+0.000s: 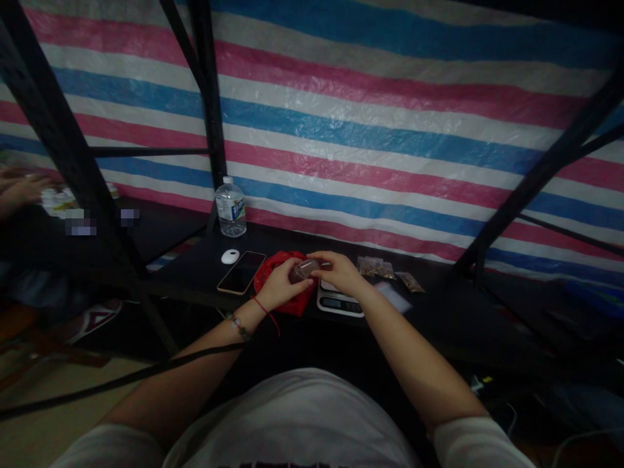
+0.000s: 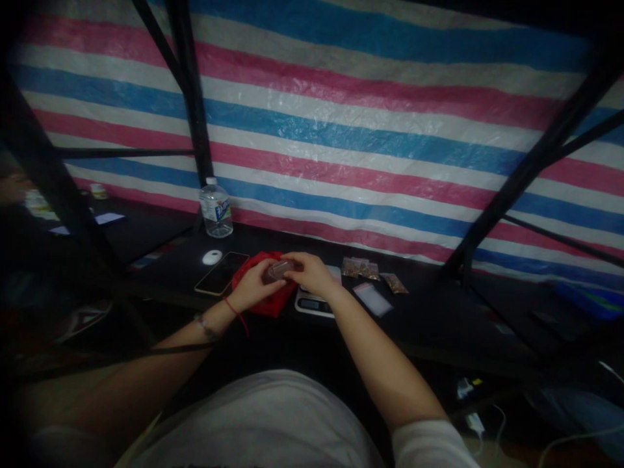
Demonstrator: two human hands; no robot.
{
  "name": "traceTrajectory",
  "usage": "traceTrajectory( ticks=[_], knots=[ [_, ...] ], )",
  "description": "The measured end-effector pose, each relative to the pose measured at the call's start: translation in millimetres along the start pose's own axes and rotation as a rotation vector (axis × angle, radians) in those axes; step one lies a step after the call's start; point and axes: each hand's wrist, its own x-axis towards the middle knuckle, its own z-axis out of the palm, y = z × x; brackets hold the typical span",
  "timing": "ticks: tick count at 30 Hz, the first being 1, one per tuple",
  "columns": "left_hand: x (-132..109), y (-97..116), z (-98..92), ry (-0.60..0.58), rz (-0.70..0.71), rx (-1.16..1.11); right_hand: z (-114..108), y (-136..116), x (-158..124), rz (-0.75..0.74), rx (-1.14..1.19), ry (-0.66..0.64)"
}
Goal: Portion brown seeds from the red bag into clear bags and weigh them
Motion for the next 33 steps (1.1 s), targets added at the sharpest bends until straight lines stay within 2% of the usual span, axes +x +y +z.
traceTrajectory(
  ticks=[4,10,13,18,24,26,29,33],
  knots=[
    [0.3,-0.7,-0.7,0.035,-0.010,-0.032,0.1,-7.4,2.7,-0.041,0.034,-0.009],
    [-0.2,-3.6,-0.7,0.096,-0.030,-0.105,7.3,1.4,9.4,-0.029,0.255,0.022],
    [0.2,-5.3,-0.4,0.113,-0.023,-0.093,9.2,4.0,12.4,-0.007,0.293,0.031],
    [2.8,-7.7,-5.7,0.170,-0.015,-0.046,11.2,7.6,14.6,0.014,0.245,0.032],
    [12.5,-15.4,-32.2,0.265,-0.101,0.042,17.4,30.4,20.2,0.008,0.011,0.129],
    [15.3,-20.0,-42.0,0.216,-0.139,0.148,20.6,38.7,22.3,0.043,-0.115,0.091],
    [16.3,-26.5,-50.8,0.036,-0.176,0.259,24.7,45.0,23.8,0.084,-0.332,-0.028],
    [13.1,-31.0,-49.2,-0.169,-0.181,0.298,25.4,45.1,25.5,0.072,-0.599,-0.174]
  ],
)
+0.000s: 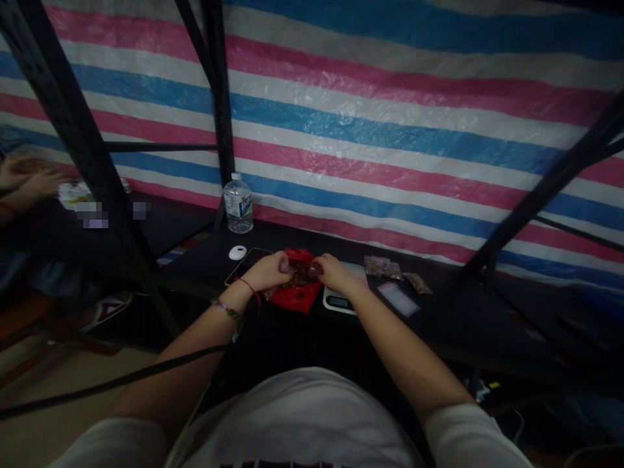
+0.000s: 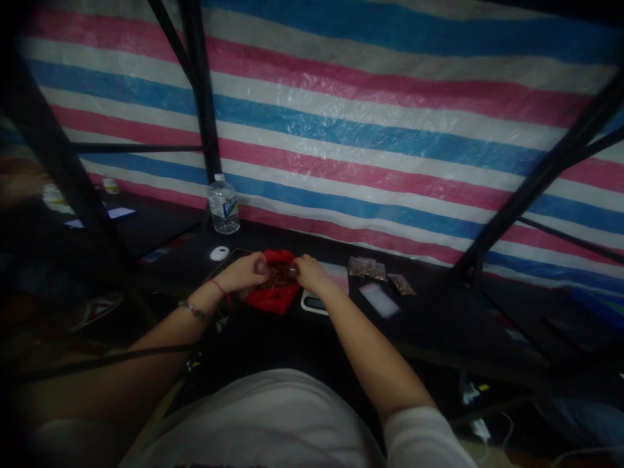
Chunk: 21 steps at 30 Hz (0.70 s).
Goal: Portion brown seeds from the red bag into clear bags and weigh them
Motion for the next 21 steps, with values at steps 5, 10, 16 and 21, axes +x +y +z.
traceTrajectory(
  ticks=[5,10,16,21],
  knots=[
    [-2.2,2.9,8.9,-0.096,0.010,0.100,1.4,3.8,5.2,-0.001,-0.206,-0.090],
    [-0.7,2.3,13.9,-0.132,0.016,0.161,4.9,1.0,12.5,-0.032,-0.197,-0.134],
    [2.5,-1.0,17.1,-0.137,-0.004,0.161,8.8,-12.9,18.8,-0.161,0.013,-0.190],
    [4.2,-2.9,18.4,-0.138,-0.030,0.158,7.8,-7.4,20.9,-0.187,0.097,-0.250]
  ],
)
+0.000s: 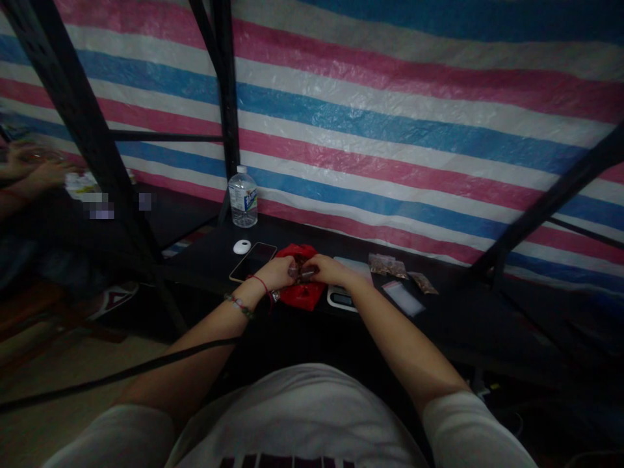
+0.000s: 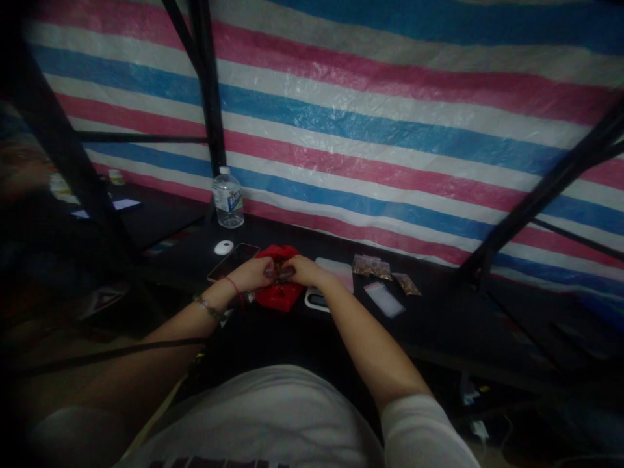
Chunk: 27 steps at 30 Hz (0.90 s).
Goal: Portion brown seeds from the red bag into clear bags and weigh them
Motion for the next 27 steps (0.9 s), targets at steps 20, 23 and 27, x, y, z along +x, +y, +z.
traceTrajectory(
  ticks=[20,23,27],
  knots=[
    [3.3,-11.3,-8.0,0.107,-0.005,-0.347,13.4,9.6,-2.1,0.153,0.317,0.047],
    [-2.1,-5.5,-18.3,0.060,0.016,-0.305,-1.5,8.1,-9.9,0.159,0.159,0.001],
    [-9.6,7.6,-19.2,-0.163,0.052,-0.146,-14.3,-2.9,-14.6,0.114,-0.104,-0.101]
  ],
)
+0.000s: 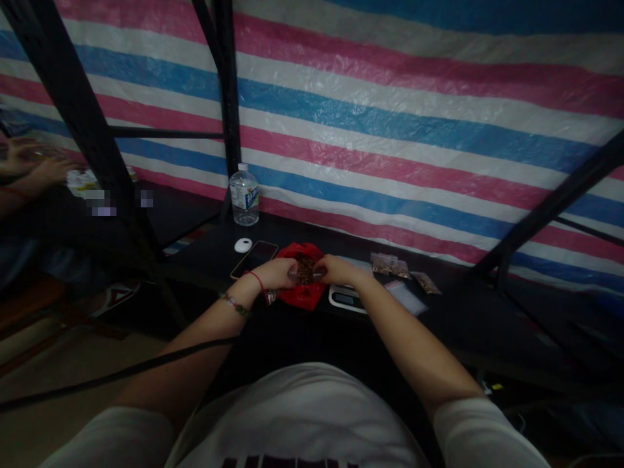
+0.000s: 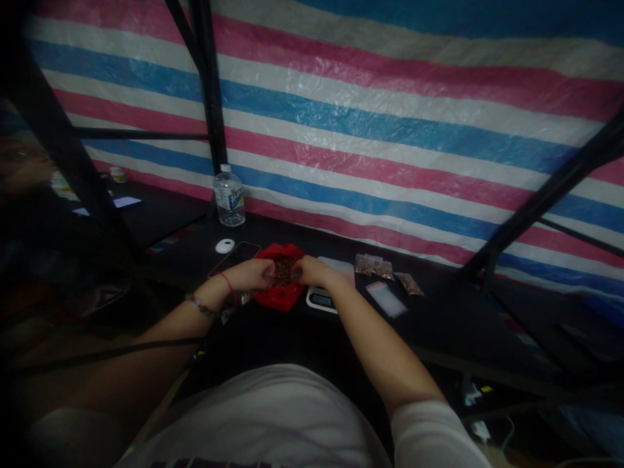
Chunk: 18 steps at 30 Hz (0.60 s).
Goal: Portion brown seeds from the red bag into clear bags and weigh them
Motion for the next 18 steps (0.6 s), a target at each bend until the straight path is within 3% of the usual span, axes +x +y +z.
traceTrajectory(
  ticks=[5,11,18],
  knots=[
    [1.6,5.8,10.3,-0.038,-0.025,0.159,0.1,-12.5,1.6,-0.032,-0.002,-0.115],
    [7.5,0.6,16.0,0.040,-0.033,0.167,11.3,-7.9,10.4,-0.004,0.115,-0.143],
    [15.3,-6.9,21.3,0.146,-0.117,0.087,31.4,-0.6,19.2,0.045,0.193,-0.009]
  ],
)
